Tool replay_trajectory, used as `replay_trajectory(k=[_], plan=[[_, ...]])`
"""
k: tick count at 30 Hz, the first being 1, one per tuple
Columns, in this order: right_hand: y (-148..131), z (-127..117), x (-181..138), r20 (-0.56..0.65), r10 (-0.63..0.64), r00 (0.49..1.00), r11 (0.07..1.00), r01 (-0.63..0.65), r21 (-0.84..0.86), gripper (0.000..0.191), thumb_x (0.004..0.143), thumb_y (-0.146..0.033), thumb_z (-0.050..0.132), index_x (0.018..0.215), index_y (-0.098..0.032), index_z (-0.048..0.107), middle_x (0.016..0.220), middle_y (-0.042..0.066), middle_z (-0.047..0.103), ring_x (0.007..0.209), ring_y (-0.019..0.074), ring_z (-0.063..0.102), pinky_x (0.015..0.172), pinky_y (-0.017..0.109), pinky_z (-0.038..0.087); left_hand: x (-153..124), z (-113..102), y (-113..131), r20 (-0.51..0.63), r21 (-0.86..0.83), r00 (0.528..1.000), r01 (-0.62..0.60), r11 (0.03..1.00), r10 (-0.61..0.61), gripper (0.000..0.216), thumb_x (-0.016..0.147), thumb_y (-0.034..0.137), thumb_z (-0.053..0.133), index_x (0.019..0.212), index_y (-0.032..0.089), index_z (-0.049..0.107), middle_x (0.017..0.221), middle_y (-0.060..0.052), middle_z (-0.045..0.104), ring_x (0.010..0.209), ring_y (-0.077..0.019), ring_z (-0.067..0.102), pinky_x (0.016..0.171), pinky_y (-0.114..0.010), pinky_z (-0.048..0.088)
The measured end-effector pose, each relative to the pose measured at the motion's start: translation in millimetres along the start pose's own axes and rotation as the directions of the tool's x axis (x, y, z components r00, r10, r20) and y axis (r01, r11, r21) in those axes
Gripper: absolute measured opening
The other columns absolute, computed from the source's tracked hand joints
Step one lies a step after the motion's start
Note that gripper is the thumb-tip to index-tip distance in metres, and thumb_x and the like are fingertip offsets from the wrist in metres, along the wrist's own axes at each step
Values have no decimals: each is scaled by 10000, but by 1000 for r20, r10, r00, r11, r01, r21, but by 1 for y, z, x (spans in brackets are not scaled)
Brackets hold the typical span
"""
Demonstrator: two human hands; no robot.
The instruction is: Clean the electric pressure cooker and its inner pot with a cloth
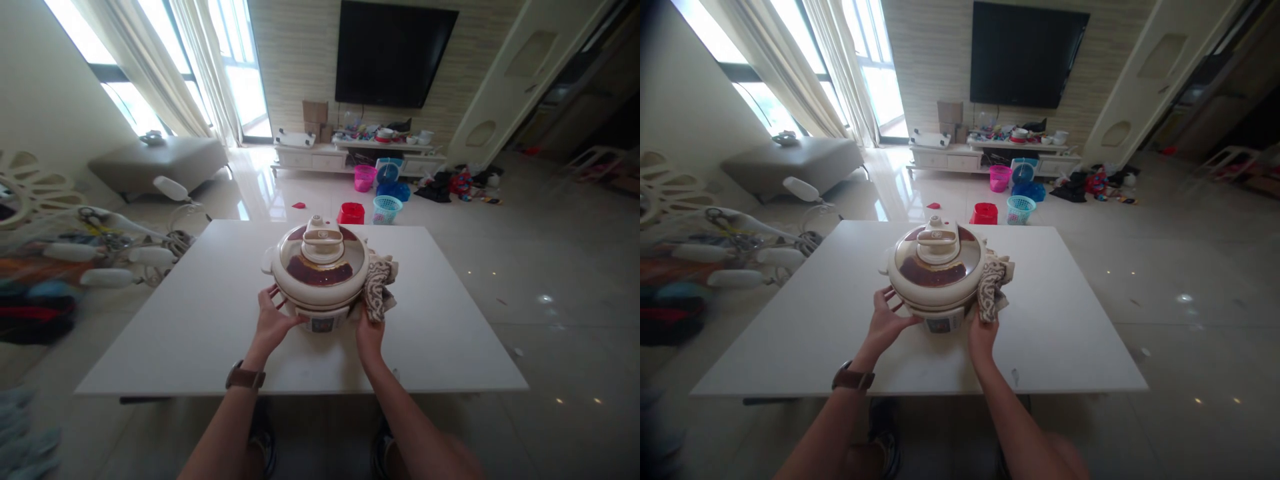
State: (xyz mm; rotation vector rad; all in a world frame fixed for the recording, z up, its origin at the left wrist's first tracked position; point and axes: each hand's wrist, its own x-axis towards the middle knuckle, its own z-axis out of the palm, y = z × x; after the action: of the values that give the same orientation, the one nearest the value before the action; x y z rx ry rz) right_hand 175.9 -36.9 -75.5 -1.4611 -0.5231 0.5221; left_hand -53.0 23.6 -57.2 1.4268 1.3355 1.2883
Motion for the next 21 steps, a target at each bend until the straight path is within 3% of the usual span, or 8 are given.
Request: replay_trajectory(k=[8, 16, 21], plan=[[4, 21, 28, -19, 9, 1000, 1000, -9, 28, 644, 790, -626, 700, 1218, -146, 741, 1286, 180, 777, 1273, 345, 701, 1155, 542, 511, 9, 21, -1, -44, -57, 999, 1, 998, -4, 1064, 520, 408, 1047, 1397, 256, 464, 1537, -166, 446, 1519, -393, 462, 1160, -634, 556], [10, 21, -27, 25, 64, 998, 997, -66, 45, 593, 838, -577, 679, 1211, -122, 751, 1281, 205, 776, 1298, 335, 688, 1149, 499, 513, 8, 26, -5, -16, -76, 1000, -13, 997, 12, 1035, 649, 360, 1001, 1528, 307, 457, 1636, -171, 403, 1549, -390, 436, 1123, -591, 597], [14, 14, -22, 12, 134, 991, 988, -134, 74, 592, 824, -557, 700, 1250, -148, 740, 1314, 163, 771, 1307, 309, 683, 1116, 449, 534, 8, 28, -3, -27, -146, 999, 22, 989, -26, 1093, 598, 324, 1031, 1538, 282, 475, 1652, -180, 430, 1546, -392, 451, 1146, -592, 580]])
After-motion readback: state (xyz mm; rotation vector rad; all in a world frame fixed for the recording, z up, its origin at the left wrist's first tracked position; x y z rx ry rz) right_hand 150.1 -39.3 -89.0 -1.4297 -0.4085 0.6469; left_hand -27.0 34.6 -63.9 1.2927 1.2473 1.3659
